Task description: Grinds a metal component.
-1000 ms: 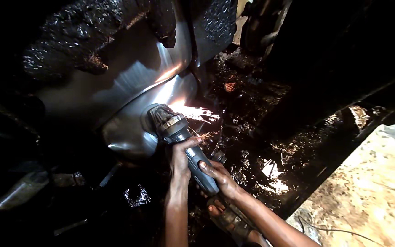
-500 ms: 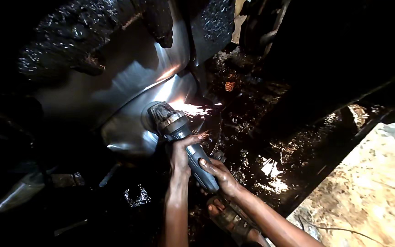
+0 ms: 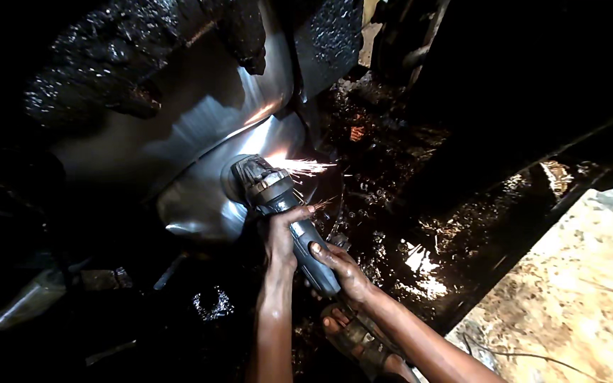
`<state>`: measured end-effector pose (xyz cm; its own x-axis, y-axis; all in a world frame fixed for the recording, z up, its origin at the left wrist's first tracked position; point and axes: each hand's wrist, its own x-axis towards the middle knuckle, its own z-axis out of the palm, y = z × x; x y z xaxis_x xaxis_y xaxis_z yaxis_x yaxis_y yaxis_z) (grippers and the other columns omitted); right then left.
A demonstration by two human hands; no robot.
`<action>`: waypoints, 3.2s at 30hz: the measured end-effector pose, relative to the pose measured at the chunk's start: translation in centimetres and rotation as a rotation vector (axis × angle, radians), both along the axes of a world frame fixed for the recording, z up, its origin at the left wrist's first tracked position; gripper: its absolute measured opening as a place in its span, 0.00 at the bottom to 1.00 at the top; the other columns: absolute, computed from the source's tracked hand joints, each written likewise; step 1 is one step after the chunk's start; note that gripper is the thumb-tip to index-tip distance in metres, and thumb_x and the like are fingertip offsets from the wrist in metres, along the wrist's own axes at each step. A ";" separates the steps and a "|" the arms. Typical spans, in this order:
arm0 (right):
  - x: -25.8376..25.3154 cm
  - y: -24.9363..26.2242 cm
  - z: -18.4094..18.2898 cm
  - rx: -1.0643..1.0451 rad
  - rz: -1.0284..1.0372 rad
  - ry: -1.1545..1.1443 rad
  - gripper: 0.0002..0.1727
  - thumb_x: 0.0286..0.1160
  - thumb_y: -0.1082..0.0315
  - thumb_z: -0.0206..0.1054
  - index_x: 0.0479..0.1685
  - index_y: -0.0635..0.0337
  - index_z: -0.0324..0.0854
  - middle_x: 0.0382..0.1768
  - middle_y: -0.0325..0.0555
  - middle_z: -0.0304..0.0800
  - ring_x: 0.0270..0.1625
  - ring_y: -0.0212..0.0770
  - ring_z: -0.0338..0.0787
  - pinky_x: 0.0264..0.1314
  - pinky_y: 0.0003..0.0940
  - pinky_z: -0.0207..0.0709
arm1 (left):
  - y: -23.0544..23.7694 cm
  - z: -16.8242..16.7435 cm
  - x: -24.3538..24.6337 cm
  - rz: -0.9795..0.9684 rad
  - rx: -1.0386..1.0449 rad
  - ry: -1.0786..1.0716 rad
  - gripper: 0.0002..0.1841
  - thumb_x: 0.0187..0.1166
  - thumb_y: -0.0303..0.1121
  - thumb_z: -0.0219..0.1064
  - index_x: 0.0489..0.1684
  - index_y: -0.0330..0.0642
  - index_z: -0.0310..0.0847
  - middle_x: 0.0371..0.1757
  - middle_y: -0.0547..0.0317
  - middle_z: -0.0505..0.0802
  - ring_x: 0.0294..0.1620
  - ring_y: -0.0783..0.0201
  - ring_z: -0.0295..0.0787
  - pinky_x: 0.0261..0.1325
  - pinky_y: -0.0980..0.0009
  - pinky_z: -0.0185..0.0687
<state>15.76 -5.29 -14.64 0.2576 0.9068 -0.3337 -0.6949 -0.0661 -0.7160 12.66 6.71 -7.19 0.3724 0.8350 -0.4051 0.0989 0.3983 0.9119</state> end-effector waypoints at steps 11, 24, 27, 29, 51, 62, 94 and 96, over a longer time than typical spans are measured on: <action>0.2 0.1 0.1 0.018 -0.005 0.021 0.30 0.76 0.36 0.63 0.58 0.53 0.84 0.30 0.49 0.90 0.25 0.39 0.90 0.27 0.33 0.86 | -0.2 0.7 0.4 -0.036 -0.003 0.022 0.06 0.62 0.24 0.72 0.36 0.36 0.86 0.28 0.51 0.90 0.26 0.61 0.88 0.31 0.66 0.87; 0.6 0.2 0.2 0.002 -0.021 0.052 0.31 0.75 0.35 0.64 0.59 0.53 0.84 0.30 0.50 0.90 0.24 0.40 0.90 0.26 0.33 0.86 | 0.1 0.5 1.2 -0.029 -0.013 0.031 0.11 0.60 0.24 0.75 0.39 0.35 0.85 0.31 0.50 0.91 0.28 0.59 0.89 0.33 0.64 0.88; 0.8 0.2 0.1 0.011 -0.021 0.065 0.31 0.75 0.35 0.64 0.59 0.53 0.84 0.30 0.50 0.90 0.24 0.40 0.90 0.26 0.33 0.86 | 0.2 0.3 1.4 -0.030 -0.016 0.032 0.10 0.60 0.24 0.75 0.39 0.35 0.85 0.31 0.49 0.91 0.28 0.58 0.89 0.33 0.63 0.88; 0.8 0.2 0.1 0.008 -0.021 0.064 0.31 0.75 0.35 0.64 0.59 0.52 0.84 0.30 0.50 0.90 0.24 0.40 0.90 0.26 0.33 0.87 | 0.2 0.3 1.4 -0.039 -0.013 0.030 0.09 0.61 0.24 0.75 0.38 0.35 0.86 0.30 0.49 0.91 0.27 0.58 0.88 0.33 0.64 0.88; 1.9 0.7 0.0 0.019 -0.018 0.100 0.29 0.79 0.37 0.60 0.56 0.54 0.83 0.28 0.49 0.90 0.23 0.40 0.90 0.25 0.32 0.87 | 0.3 0.8 2.7 -0.070 0.029 0.052 0.13 0.58 0.24 0.75 0.41 0.37 0.84 0.31 0.52 0.91 0.28 0.61 0.89 0.33 0.65 0.88; 2.4 0.8 0.1 0.048 -0.042 0.086 0.28 0.80 0.36 0.59 0.54 0.53 0.84 0.29 0.48 0.91 0.24 0.38 0.90 0.24 0.32 0.87 | 0.6 0.9 3.5 -0.081 0.034 0.067 0.15 0.56 0.25 0.77 0.43 0.36 0.84 0.33 0.52 0.91 0.31 0.61 0.90 0.34 0.64 0.88; 4.2 1.2 0.3 0.037 -0.066 0.170 0.30 0.85 0.37 0.48 0.54 0.53 0.82 0.28 0.49 0.90 0.22 0.39 0.90 0.23 0.32 0.86 | 1.2 0.4 6.1 -0.109 0.096 0.173 0.29 0.50 0.28 0.84 0.56 0.35 0.81 0.44 0.46 0.91 0.42 0.55 0.90 0.44 0.56 0.89; 4.4 1.2 0.3 0.047 -0.070 0.176 0.30 0.84 0.37 0.48 0.54 0.53 0.81 0.28 0.49 0.90 0.23 0.39 0.90 0.24 0.32 0.86 | 1.2 0.3 6.4 -0.115 0.096 0.180 0.29 0.50 0.29 0.84 0.55 0.35 0.81 0.44 0.46 0.91 0.42 0.55 0.90 0.44 0.55 0.88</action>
<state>20.15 -4.11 -14.35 0.2620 0.9042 -0.3372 -0.8113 0.0172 -0.5844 19.05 7.95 -6.94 0.3960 0.8293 -0.3943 0.3029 0.2874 0.9087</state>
